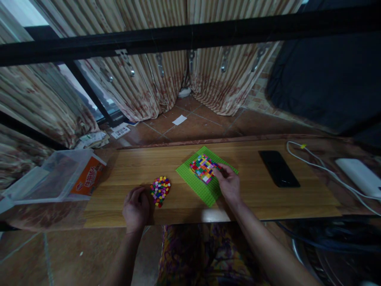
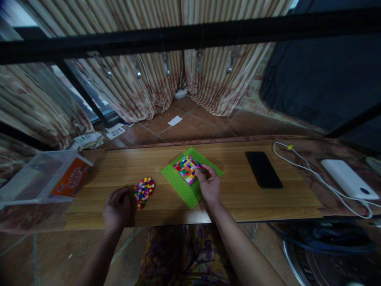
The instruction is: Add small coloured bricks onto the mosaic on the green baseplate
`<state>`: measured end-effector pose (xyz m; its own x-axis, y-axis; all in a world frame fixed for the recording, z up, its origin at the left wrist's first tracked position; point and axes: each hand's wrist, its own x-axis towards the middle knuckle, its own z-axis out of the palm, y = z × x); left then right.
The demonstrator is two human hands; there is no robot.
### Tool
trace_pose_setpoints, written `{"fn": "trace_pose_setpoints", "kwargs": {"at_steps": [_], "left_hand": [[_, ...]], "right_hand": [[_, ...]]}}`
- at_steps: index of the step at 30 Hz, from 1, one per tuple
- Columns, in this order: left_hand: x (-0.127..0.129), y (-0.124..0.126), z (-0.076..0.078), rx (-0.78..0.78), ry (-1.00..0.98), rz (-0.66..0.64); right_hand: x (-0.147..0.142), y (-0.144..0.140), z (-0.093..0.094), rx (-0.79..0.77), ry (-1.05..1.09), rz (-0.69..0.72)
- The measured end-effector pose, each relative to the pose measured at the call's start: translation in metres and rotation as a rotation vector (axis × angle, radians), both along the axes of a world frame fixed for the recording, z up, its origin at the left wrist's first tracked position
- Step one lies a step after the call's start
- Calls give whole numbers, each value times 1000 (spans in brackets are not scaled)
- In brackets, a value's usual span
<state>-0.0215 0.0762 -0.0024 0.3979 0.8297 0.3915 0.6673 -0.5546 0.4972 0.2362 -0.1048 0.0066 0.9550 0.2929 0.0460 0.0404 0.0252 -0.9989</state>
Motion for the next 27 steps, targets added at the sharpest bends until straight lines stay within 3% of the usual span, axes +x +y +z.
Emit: {"fn": "trace_pose_setpoints", "kwargs": {"at_steps": [6, 10, 12, 14, 16, 18, 22, 27], "left_hand": [[1, 0, -1, -8, -12, 7], [1, -3, -2, -14, -12, 18], [1, -4, -3, -14, -16, 10], [1, -4, -3, -10, -22, 6], [1, -5, -3, -7, -28, 8], [1, -5, -4, -9, -33, 9], [1, -5, -6, -9, -47, 5], [1, -4, -6, -5, -51, -2]], "right_hand": [[3, -14, 4, 22, -10, -145], [-21, -20, 19, -69, -263, -144], [-43, -18, 26, -114, -420, -16], [-69, -12, 28, -158, -501, 224], [-97, -1, 26, -218, -554, 482], [-120, 11, 21, -304, -614, 617], [-150, 37, 14, -484, -712, 697], [-161, 55, 12, -671, -827, 679]]}}
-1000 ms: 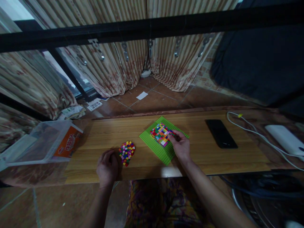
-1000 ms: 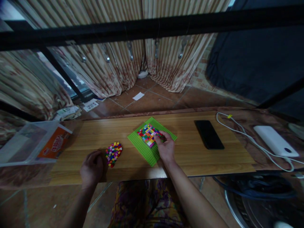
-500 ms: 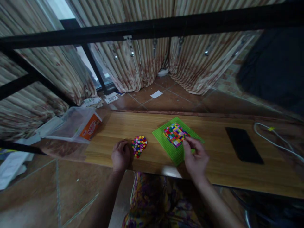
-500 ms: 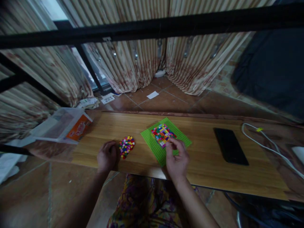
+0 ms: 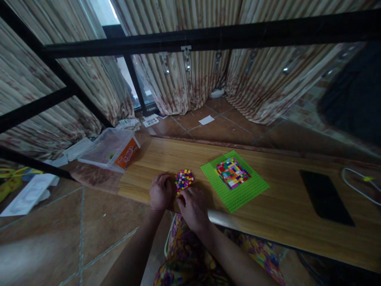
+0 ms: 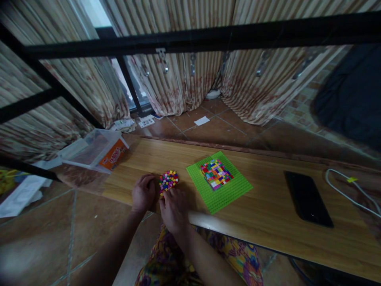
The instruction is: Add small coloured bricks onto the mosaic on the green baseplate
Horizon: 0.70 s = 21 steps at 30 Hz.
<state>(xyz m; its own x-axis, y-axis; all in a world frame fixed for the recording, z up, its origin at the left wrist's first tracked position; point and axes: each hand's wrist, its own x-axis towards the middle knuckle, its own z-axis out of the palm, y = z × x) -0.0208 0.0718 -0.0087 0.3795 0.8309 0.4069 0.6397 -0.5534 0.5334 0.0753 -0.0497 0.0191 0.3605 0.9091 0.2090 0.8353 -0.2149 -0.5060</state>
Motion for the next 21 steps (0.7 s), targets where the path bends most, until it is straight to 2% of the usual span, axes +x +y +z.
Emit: {"fn": "trace_pose_setpoints", "kwargs": {"at_steps": [5, 11, 16, 21], "left_hand": [[0, 0, 0, -4, -10, -2], [0, 0, 0, 0, 4, 5], [0, 0, 0, -5, 10, 18], [-1, 3, -1, 9, 29, 18]], "right_hand": [[1, 1, -5, -18, -57, -1], [14, -15, -10, -46, -93, 19], [30, -39, -9, 52, 32, 7], [60, -68, 1, 214, 199, -113]]}}
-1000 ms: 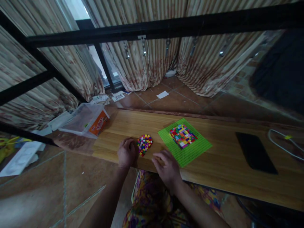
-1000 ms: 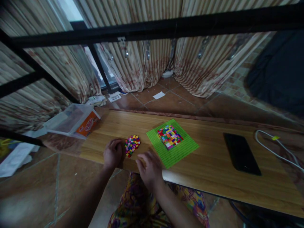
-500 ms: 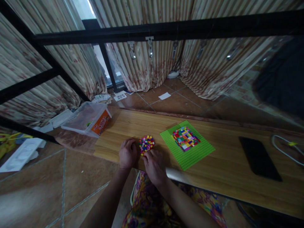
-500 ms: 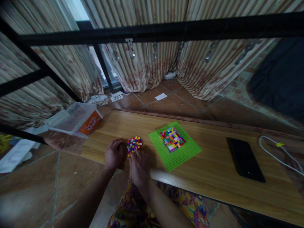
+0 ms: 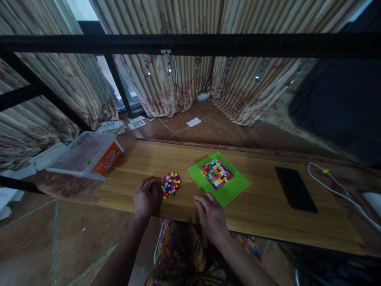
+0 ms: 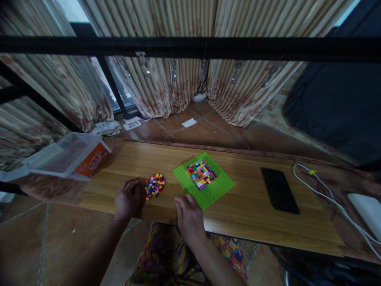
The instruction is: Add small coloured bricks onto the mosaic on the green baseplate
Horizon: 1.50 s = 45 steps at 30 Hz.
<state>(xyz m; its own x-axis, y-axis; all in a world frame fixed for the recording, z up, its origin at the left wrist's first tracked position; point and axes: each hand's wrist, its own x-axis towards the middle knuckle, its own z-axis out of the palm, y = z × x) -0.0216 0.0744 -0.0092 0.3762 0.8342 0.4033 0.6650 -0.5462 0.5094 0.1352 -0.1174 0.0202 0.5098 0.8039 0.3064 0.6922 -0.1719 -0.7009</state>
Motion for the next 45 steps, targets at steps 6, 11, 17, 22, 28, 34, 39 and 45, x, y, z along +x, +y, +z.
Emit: {"fn": "trace_pose_setpoints", "kwargs": {"at_steps": [6, 11, 17, 22, 28, 34, 39, 45], "left_hand": [[0, 1, 2, -11, -4, -10], [0, 1, 2, -7, -3, -13], [0, 2, 1, 15, 0, -9], [0, 2, 1, 28, 11, -8], [0, 2, 0, 24, 16, -11], [-1, 2, -1, 29, 13, -20], [-1, 2, -1, 31, 0, -18], [-1, 2, -1, 50, 14, -20]], "right_hand": [[55, -26, 7, 154, 109, -265], [84, -26, -1, 175, 107, -435], [89, -18, -5, 140, -5, -462], [88, -15, -9, 164, -59, -460], [91, -14, -14, 247, -44, -424], [94, -12, -9, 279, 1, -388], [94, -8, -4, 256, 48, -399], [96, -5, -5, 219, 122, -431]]}}
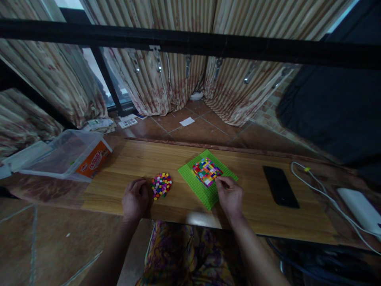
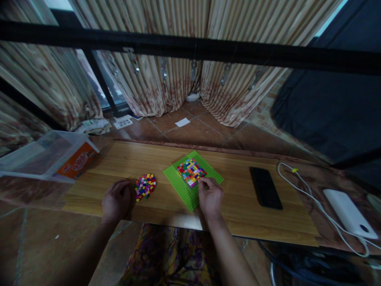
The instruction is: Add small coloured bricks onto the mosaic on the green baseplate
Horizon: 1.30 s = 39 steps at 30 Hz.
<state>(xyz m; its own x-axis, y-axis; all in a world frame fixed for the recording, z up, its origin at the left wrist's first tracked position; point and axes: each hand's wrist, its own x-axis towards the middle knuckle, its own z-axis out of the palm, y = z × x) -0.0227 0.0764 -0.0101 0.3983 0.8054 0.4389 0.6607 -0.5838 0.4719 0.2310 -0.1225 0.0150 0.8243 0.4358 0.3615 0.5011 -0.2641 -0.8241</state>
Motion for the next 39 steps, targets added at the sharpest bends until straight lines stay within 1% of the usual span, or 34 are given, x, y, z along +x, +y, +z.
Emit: {"fn": "trace_pose_setpoints", "kwargs": {"at_steps": [5, 8, 11, 15, 18, 20, 24, 29, 32, 36, 39], "left_hand": [[0, 0, 0, -12, 2, -6], [1, 0, 1, -26, -13, -3], [1, 0, 0, -39, -15, -3], [1, -1, 1, -41, -11, 3], [2, -2, 2, -39, -15, -5], [2, -3, 3, -39, -11, -11], [2, -3, 2, -45, -11, -3], [2, -3, 2, -55, -20, -15], [2, -5, 3, -64, -20, -7], [3, -6, 5, -76, -17, 0], [2, -7, 5, -67, -4, 2]], "right_hand": [[4, 2, -2, 32, 80, -2], [3, -1, -6, 91, 144, -16], [-2, -7, -10, 149, 195, -59], [-14, -12, -13, 157, 204, -79], [-19, -9, -12, 142, 194, -83], [-16, -5, -10, 134, 192, -114], [-2, 5, -6, 96, 223, -145], [12, 12, -6, 157, 403, -160], [14, 13, -6, 145, 479, -183], [14, 11, -7, 124, 453, -165], [14, 10, -7, 139, 438, -143]]}}
